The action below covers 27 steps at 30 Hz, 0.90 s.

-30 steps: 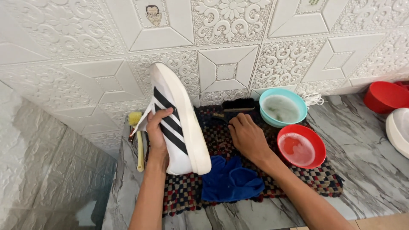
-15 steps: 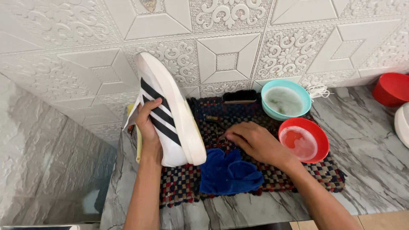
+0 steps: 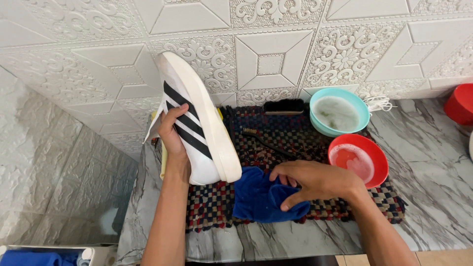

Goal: The person scrubs a white sneaker with black stripes using a brush dipped in soapy water, then wipes it with a blue cloth. The person repeats the scrubbing and wiping process on different parts of the shoe.

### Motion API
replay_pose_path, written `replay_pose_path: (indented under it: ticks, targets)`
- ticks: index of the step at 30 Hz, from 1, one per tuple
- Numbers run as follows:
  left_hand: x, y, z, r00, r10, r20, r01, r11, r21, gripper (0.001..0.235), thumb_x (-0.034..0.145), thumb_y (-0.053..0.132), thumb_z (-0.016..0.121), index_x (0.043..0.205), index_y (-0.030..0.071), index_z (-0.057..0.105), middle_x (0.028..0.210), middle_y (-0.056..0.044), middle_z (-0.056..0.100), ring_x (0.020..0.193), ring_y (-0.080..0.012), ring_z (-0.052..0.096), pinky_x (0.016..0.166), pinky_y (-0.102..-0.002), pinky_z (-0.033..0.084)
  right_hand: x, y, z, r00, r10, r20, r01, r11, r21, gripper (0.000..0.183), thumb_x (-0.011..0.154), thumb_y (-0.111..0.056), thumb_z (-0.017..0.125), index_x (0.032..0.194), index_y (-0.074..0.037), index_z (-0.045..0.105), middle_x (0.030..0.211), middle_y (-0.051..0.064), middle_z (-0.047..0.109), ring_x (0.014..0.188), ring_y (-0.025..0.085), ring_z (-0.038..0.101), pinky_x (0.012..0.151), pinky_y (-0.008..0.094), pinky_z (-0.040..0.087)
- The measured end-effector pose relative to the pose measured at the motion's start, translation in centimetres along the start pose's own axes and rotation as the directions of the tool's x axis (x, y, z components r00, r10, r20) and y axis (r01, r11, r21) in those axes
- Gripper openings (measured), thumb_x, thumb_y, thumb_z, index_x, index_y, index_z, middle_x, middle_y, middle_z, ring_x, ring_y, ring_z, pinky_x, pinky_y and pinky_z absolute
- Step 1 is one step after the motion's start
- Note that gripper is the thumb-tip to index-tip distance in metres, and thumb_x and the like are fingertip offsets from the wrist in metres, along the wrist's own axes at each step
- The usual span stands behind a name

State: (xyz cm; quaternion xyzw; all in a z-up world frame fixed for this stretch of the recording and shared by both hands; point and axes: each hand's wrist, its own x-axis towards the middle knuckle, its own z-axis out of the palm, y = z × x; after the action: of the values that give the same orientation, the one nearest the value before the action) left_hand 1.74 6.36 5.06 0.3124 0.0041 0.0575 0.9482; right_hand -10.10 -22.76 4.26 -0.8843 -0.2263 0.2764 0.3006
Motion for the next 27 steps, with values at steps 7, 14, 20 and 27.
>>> replay_pose_path:
  ticks: [7, 14, 20, 27]
  targets:
    - [-0.6, -0.1, 0.3, 0.997, 0.023, -0.077, -0.018, 0.998, 0.062, 0.019, 0.076, 0.003, 0.082, 0.078, 0.010, 0.064, 0.077, -0.004, 0.064, 0.070, -0.0129, 0.062, 0.070, -0.026, 0.059, -0.2, -1.4, -0.2, 0.965, -0.261, -0.035, 0.255, 0.959, -0.125, 0.017, 0.103, -0.025, 0.071, 0.113, -0.014, 0.079, 0.088, 0.006, 0.070, 0.084, 0.027, 0.071, 0.072, 0.040, 0.059]
    - [-0.7, -1.2, 0.3, 0.999, -0.002, -0.052, 0.006, 0.996, 0.084, 0.020, 0.074, 0.001, 0.082, 0.087, 0.010, 0.070, 0.080, -0.006, 0.070, 0.069, -0.0194, 0.068, 0.071, -0.032, 0.062, -0.6, -1.4, 0.4, 0.711, -0.333, -0.619, 0.502, 0.857, 0.116, 0.025, 0.097, -0.003, 0.066, 0.119, -0.006, 0.078, 0.086, 0.013, 0.082, 0.067, 0.020, 0.072, 0.066, 0.037, 0.063]
    - [-1.9, -2.4, 1.3, 0.997, -0.054, 0.055, 0.047, 0.991, 0.124, 0.023, 0.075, 0.001, 0.083, 0.096, 0.007, 0.076, 0.082, -0.007, 0.075, 0.070, -0.0194, 0.073, 0.070, -0.036, 0.066, 1.6, -0.9, 3.6, 0.298, -0.219, -0.929, 0.655, 0.755, 0.032, 0.032, 0.095, 0.002, 0.066, 0.127, 0.005, 0.066, 0.085, 0.015, 0.078, 0.054, 0.013, 0.064, 0.050, 0.026, 0.056]
    - [-1.5, -4.9, 0.1, 0.959, -0.234, 0.158, 0.204, 0.961, 0.185, 0.032, 0.074, -0.002, 0.079, 0.106, 0.001, 0.079, 0.102, -0.012, 0.081, 0.091, -0.0265, 0.076, 0.085, -0.036, 0.062, 3.7, -3.9, 4.6, 0.353, -0.777, -0.522, 0.425, 0.630, -0.651, 0.033, 0.096, -0.026, 0.081, 0.125, -0.010, 0.079, 0.125, 0.006, 0.075, 0.109, 0.027, 0.065, 0.098, 0.037, 0.058]
